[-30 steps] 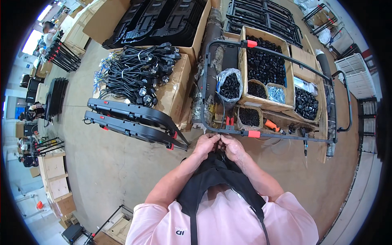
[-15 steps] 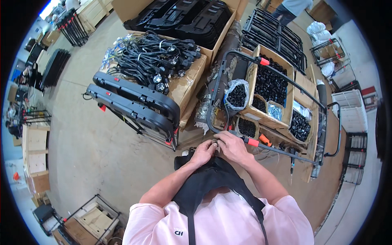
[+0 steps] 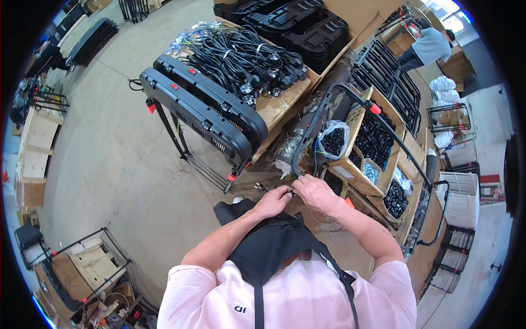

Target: Assembling components and housing for a motorized outdoor blower using a power screwdriver.

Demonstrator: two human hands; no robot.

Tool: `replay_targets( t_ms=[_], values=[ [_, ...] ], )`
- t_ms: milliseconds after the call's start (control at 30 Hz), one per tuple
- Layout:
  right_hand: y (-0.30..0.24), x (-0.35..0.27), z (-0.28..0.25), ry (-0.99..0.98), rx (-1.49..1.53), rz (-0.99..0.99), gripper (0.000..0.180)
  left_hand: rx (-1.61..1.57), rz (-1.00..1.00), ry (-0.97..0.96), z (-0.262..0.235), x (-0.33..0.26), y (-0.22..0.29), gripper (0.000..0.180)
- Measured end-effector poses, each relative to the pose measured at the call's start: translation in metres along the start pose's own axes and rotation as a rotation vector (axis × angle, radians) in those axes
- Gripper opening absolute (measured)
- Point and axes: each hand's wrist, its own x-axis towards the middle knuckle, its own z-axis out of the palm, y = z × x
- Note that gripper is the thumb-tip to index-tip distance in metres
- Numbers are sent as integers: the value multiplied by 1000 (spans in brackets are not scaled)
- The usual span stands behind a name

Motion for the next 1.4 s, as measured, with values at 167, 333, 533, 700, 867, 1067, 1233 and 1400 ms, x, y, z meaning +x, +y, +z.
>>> replay_targets(
  t_ms=[167,333,533,700,867,1067,1233,1400],
  values=[
    [6,-13,10,129,179,127,20,-17,-10,-27,-6,-2,12,29],
    [11,-13,11,149,289,181,18,-112,-35,-35,-5,1,9,29],
    [9,-9,7,327,267,-74,17,-158,-42,-30,-2,8,0,28],
    [14,-3,1,336,196,-187,20,-232,-110,-61,-3,9,3,26],
    [16,0,5,272,138,-201,13,-221,-121,-45,-4,9,6,25],
    [12,1,9,195,49,-142,10,-269,-191,-31,1,9,7,24],
    [12,-1,20,188,214,-80,10,-265,-174,-25,-1,6,1,25],
    [9,-14,40,280,372,-3,15,-261,-323,-34,0,4,11,27]
  ],
)
